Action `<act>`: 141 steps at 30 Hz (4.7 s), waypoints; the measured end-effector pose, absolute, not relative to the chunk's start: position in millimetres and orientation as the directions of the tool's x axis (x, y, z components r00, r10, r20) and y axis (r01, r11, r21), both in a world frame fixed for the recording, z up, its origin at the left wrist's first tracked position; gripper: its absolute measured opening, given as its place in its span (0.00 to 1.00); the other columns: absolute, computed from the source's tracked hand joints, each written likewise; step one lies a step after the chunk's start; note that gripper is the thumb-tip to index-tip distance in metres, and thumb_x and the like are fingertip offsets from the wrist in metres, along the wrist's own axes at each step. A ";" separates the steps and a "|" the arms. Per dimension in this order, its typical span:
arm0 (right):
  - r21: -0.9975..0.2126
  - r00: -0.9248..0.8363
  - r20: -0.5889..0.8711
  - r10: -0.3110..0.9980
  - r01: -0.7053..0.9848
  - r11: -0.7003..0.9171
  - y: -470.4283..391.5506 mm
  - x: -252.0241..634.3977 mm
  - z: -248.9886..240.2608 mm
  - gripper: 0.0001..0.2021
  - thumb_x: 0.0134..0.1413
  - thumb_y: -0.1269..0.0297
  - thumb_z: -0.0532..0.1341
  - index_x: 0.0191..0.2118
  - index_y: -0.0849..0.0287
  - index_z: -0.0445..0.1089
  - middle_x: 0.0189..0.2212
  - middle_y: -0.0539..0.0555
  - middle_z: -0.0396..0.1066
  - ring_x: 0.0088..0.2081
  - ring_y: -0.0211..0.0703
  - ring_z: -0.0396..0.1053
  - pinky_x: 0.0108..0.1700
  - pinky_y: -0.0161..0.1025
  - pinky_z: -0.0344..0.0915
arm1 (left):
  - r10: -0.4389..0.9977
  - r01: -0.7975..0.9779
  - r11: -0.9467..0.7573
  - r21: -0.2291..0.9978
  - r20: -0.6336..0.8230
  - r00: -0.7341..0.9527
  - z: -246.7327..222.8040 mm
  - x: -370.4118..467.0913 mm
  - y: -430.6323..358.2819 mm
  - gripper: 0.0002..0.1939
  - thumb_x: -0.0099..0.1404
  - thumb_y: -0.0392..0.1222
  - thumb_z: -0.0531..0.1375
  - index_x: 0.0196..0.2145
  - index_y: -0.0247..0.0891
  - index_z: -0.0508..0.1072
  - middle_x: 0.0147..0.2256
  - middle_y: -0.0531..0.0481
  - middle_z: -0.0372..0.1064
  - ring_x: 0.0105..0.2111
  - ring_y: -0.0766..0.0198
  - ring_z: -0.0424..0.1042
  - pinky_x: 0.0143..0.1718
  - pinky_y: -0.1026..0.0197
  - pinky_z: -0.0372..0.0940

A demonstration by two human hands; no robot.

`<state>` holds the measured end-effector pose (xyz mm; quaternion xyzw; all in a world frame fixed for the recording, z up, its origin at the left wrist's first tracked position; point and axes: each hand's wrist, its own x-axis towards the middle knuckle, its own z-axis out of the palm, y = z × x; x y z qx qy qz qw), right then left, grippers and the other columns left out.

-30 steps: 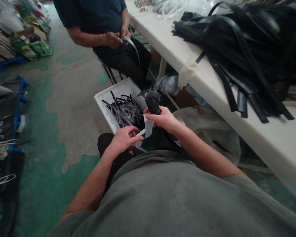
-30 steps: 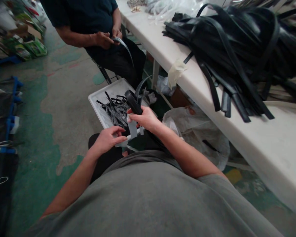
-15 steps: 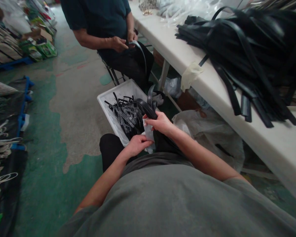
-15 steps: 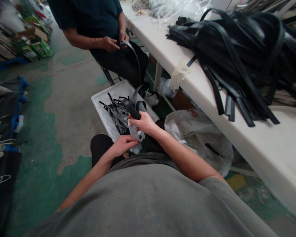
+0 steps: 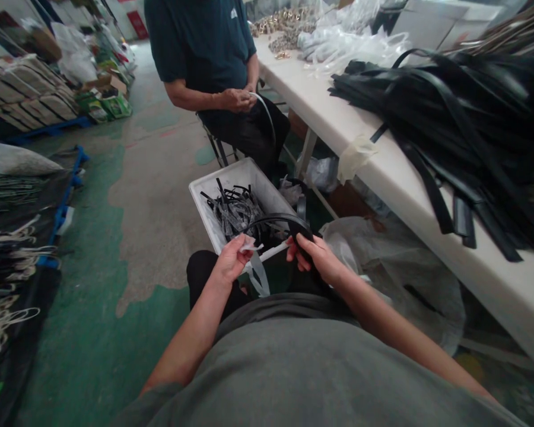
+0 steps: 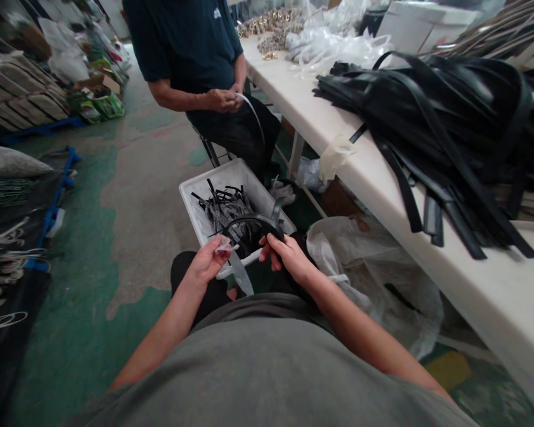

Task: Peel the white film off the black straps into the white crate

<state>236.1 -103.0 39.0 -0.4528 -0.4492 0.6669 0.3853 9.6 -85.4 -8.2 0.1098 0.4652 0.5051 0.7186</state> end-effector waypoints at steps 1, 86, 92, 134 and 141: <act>-0.945 -0.288 -0.261 0.921 -0.120 -0.305 -105.7 237.3 38.0 0.21 0.58 0.44 0.57 0.39 0.61 0.68 0.24 0.50 0.72 0.15 0.31 0.54 0.19 0.33 0.59 | 0.829 -0.612 0.475 0.632 -0.555 0.070 -7.9 11.7 -86.3 0.09 0.56 0.39 0.68 0.29 0.32 0.71 0.26 0.52 0.71 0.24 0.71 0.70 0.27 0.68 0.68; -0.863 -0.434 -0.485 0.760 0.095 -0.496 -116.7 210.3 16.0 0.07 0.52 0.63 0.61 0.32 0.62 0.66 0.16 0.45 0.66 0.14 0.30 0.61 0.17 0.28 0.57 | 0.809 -0.438 0.570 0.695 -0.568 0.151 -17.0 47.8 -114.1 0.21 0.44 0.51 0.73 0.24 0.32 0.72 0.22 0.51 0.69 0.21 0.70 0.67 0.24 0.66 0.62; -0.852 -0.490 -0.486 0.723 0.083 -0.517 -112.7 211.5 19.0 0.10 0.54 0.60 0.61 0.30 0.63 0.66 0.18 0.48 0.69 0.15 0.30 0.62 0.18 0.28 0.59 | 0.789 -0.384 0.614 0.690 -0.554 0.265 -22.6 48.6 -114.9 0.21 0.46 0.53 0.72 0.22 0.34 0.71 0.18 0.52 0.67 0.18 0.68 0.66 0.22 0.65 0.62; -0.872 -0.334 -0.321 0.886 0.470 -0.138 -118.4 245.0 65.9 0.08 0.53 0.59 0.62 0.35 0.57 0.67 0.21 0.48 0.72 0.19 0.40 0.69 0.21 0.34 0.65 | 0.803 -0.553 0.585 0.593 -0.517 0.294 -3.4 51.5 -109.0 0.20 0.45 0.39 0.74 0.34 0.30 0.73 0.19 0.58 0.63 0.18 0.76 0.61 0.21 0.70 0.57; -0.878 -0.289 -0.295 0.911 0.458 -0.140 -118.9 241.7 62.3 0.09 0.55 0.58 0.60 0.37 0.58 0.67 0.21 0.49 0.72 0.20 0.40 0.69 0.21 0.35 0.65 | 0.809 -0.509 0.587 0.630 -0.476 0.344 -0.6 60.6 -112.6 0.18 0.44 0.39 0.74 0.31 0.30 0.74 0.21 0.54 0.67 0.19 0.74 0.64 0.22 0.69 0.58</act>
